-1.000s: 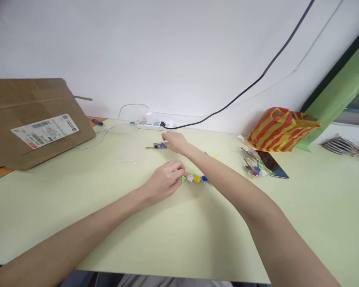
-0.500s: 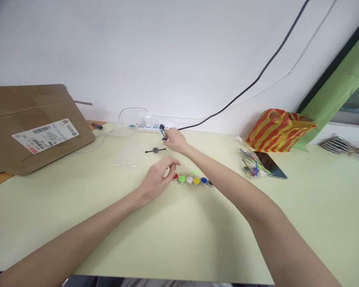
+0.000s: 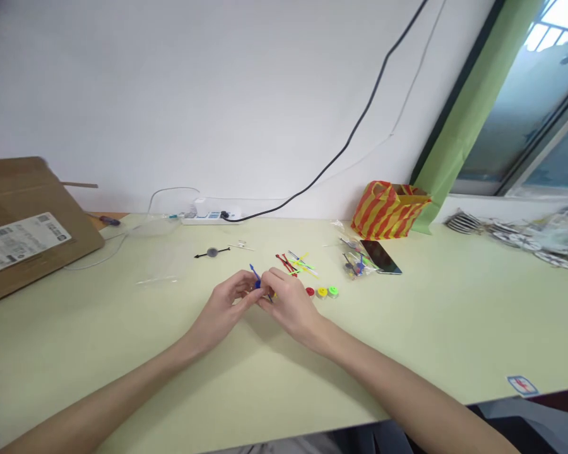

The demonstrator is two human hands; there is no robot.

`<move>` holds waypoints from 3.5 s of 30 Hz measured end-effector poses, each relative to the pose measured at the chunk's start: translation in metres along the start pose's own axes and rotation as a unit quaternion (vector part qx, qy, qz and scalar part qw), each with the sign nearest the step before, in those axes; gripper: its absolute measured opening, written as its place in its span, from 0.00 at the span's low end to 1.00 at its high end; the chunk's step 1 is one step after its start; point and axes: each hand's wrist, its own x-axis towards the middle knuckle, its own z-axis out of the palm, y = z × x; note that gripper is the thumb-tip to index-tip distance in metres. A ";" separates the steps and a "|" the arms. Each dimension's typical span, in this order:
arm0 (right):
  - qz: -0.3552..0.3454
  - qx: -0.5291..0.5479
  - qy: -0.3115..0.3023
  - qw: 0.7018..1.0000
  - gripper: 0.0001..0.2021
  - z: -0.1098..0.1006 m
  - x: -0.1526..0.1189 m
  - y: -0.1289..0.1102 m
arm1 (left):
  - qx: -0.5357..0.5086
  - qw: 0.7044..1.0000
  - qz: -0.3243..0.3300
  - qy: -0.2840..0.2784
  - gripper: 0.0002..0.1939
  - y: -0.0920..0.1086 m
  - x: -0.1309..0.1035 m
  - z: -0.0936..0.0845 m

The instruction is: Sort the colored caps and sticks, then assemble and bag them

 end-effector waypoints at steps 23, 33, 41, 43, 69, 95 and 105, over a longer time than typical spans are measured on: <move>0.165 0.440 -0.075 0.879 0.18 -0.002 -0.007 -0.012 | 0.237 0.939 0.245 -0.038 0.05 -0.002 0.003 -0.018; 0.129 0.408 -0.024 0.903 0.15 0.002 -0.009 -0.008 | 0.260 0.918 0.300 -0.020 0.07 -0.007 0.005 -0.018; 0.101 0.406 -0.044 0.907 0.13 0.001 -0.009 -0.004 | 0.237 0.920 0.309 -0.048 0.08 -0.005 0.006 -0.022; 0.089 0.390 -0.043 0.915 0.13 0.001 -0.008 -0.004 | 0.228 0.921 0.310 -0.052 0.08 -0.004 0.005 -0.022; 0.104 -0.011 0.028 0.994 0.16 -0.045 0.032 0.070 | 0.285 0.922 0.251 -0.075 0.02 0.000 0.002 -0.022; 0.024 0.207 -0.034 0.977 0.05 -0.012 -0.002 -0.021 | 0.166 0.962 0.156 -0.148 0.40 -0.011 -0.012 -0.007; 0.147 -0.170 0.034 0.974 0.09 -0.124 -0.047 0.056 | 0.344 0.896 0.206 -0.192 0.39 0.001 -0.008 0.001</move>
